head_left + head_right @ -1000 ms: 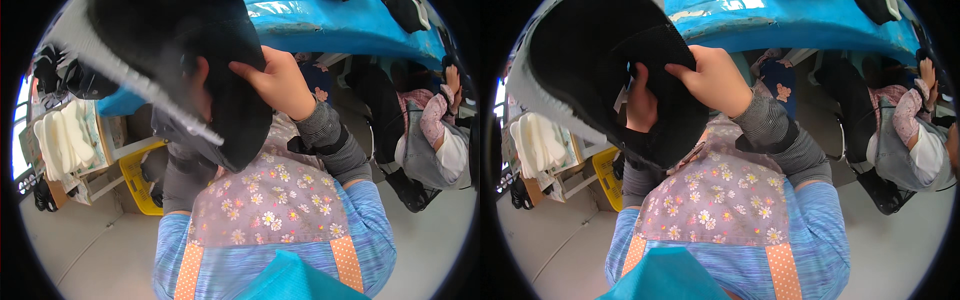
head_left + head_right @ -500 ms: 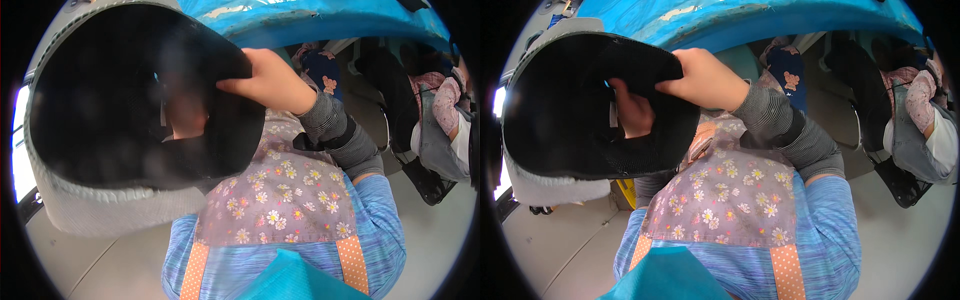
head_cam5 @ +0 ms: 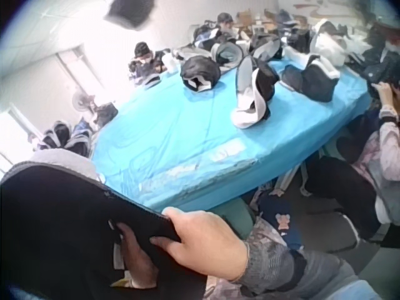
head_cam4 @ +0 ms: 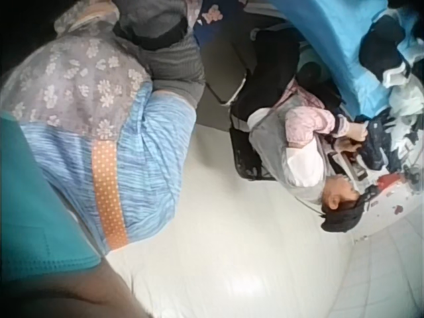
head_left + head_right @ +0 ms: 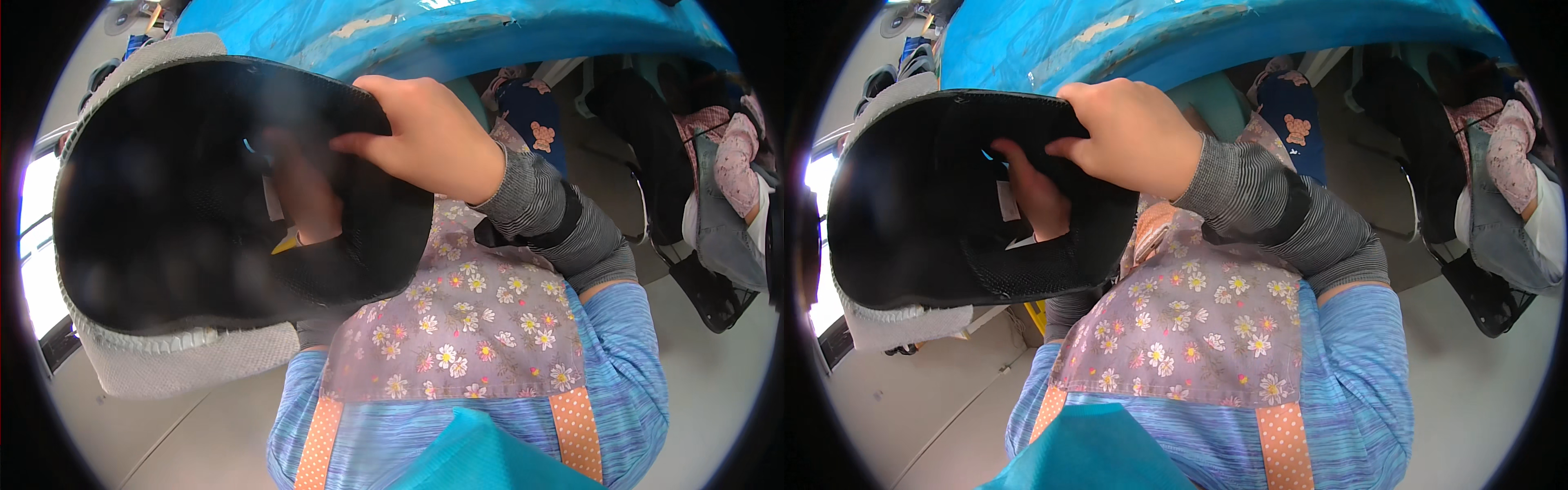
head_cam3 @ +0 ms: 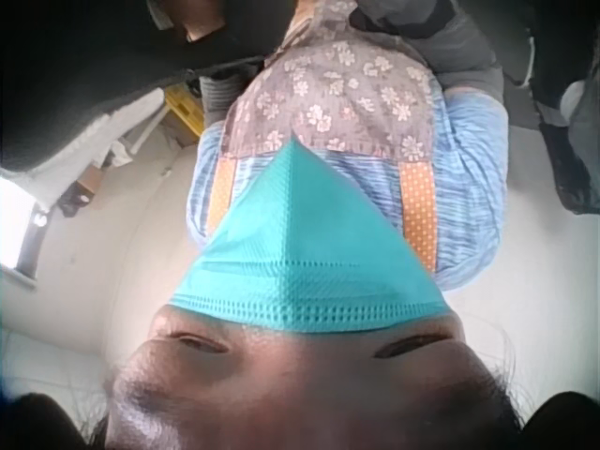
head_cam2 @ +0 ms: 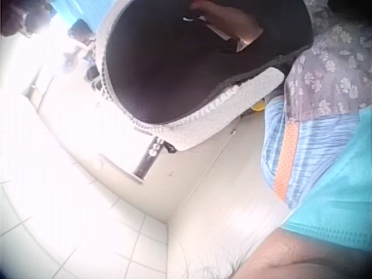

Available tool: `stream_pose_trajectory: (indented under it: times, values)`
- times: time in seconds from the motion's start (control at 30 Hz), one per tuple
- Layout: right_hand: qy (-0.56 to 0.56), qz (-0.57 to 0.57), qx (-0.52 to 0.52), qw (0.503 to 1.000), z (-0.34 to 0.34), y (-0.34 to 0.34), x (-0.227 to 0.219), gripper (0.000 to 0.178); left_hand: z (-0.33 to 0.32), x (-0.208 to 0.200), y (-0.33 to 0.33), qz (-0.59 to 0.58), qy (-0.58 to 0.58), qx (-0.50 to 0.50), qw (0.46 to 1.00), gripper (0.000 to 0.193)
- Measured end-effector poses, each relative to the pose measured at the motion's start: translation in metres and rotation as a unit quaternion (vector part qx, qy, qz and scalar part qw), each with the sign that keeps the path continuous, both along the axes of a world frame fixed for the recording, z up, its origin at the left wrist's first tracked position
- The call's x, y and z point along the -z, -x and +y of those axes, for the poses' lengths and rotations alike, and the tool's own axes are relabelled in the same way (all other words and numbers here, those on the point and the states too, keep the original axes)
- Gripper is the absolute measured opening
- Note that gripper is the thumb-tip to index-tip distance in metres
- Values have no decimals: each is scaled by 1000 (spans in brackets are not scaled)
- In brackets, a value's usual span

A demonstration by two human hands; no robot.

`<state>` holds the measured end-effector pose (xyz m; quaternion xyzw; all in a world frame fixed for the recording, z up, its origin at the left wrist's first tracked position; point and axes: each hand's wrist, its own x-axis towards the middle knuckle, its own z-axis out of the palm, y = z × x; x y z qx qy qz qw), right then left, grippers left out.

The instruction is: The person assembles a shoe upper by inserting and fitting a white foam padding piece into the interior of a black textile shoe component, aligning the edges by hand.

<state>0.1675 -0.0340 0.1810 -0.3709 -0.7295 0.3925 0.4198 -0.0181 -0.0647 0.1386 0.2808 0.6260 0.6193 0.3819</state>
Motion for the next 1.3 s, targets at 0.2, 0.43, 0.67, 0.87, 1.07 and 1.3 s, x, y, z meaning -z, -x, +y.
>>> stream_pose_trajectory:
  times: [0.2, 0.43, 0.67, 0.87, 1.07, 1.3]
  values:
    - [-46, 34, 48, 997, 17, -1, 8, 40, -6, 1, -15, -14, -96, 91, 991, 67]
    - [8, -17, 20, 1000, -8, 5, 20, 67, 3, 8, -4, 215, -144, -16, 966, 66]
    - [-43, -49, 53, 996, -12, 1, 15, 49, -3, -13, -18, -22, -109, 61, 992, 62]
    - [-53, -60, 85, 993, -7, 5, 20, 41, -3, -10, -15, 40, -126, 49, 990, 64]
    - [77, -53, -15, 996, -8, 0, 22, 45, -6, -8, 0, 90, -95, 13, 991, 62]
    - [-29, -40, 80, 996, -10, 0, 18, 37, -10, -20, 7, 145, -65, 205, 966, 55]
